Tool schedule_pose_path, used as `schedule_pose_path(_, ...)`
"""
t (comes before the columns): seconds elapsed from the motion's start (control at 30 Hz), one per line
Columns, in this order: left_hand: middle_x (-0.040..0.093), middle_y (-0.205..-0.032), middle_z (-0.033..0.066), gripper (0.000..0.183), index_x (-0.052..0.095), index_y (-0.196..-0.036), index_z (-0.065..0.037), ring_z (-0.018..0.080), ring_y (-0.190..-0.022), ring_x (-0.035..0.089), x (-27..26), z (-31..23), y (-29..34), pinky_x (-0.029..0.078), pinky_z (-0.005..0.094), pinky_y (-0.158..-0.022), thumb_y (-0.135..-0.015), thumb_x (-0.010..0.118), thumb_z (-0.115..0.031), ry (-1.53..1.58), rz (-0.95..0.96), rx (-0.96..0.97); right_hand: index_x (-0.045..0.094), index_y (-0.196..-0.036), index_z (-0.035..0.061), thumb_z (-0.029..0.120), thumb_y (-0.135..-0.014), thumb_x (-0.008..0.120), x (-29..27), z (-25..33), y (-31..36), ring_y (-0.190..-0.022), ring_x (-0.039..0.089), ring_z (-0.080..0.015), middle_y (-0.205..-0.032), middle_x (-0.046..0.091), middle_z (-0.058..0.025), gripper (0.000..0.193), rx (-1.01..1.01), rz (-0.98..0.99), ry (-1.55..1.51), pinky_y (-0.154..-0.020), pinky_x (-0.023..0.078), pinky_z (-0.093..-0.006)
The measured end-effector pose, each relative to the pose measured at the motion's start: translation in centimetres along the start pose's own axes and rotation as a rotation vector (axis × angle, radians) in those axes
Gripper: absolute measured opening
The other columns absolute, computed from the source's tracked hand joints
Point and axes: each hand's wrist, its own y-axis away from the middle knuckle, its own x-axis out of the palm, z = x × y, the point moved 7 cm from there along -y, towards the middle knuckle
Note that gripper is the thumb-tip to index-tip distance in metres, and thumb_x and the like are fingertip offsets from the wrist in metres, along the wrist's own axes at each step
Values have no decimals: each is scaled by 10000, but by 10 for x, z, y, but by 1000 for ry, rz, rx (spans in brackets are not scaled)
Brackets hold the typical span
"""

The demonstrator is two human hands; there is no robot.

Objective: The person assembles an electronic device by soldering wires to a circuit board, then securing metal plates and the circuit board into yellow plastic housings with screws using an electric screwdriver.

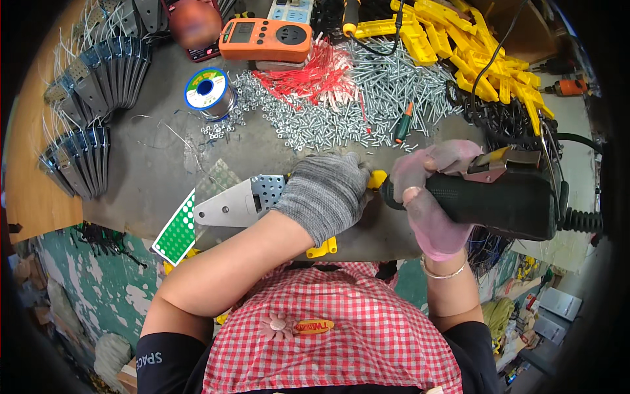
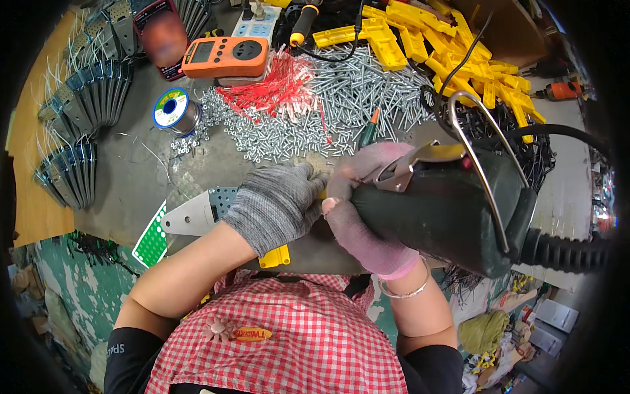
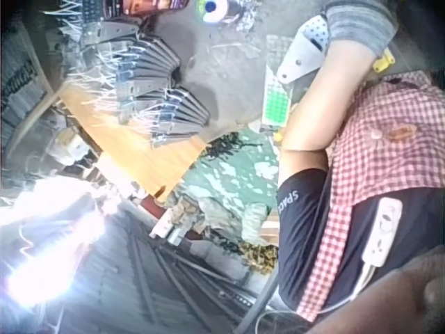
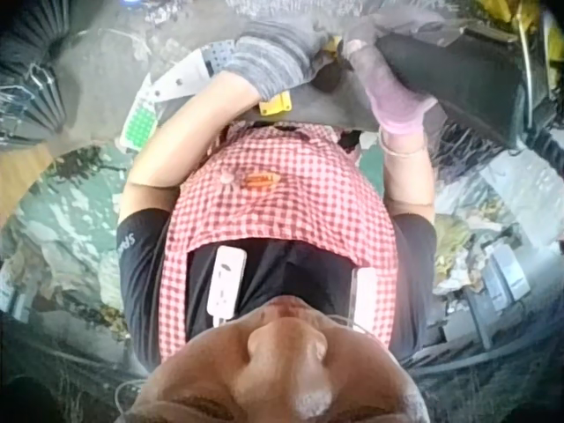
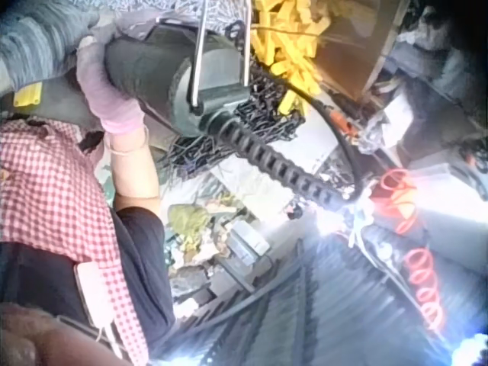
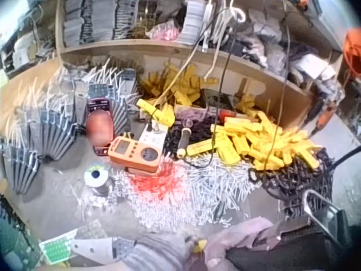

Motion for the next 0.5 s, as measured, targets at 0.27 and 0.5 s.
schedule_pose_path(0.27,645,-941,157,282,679,-1002,-75,363,-904,657,-2,-4,5,539,490,-764,-897,654,-335,-33,-47,26,514,-1060,31,4,-838,708,-9,4,20,-770,604,-152,-872,604,-38,296,20,-218,331,-730,465,-240)
schedule_pose_path(0.5,661,-989,138,342,692,-1095,-92,326,-928,678,0,1,5,556,455,-774,-880,690,-359,-27,-50,11,647,-935,17,-54,-732,804,52,60,44,-614,614,-203,-788,654,-71,266,1,107,-216,-542,463,-300)
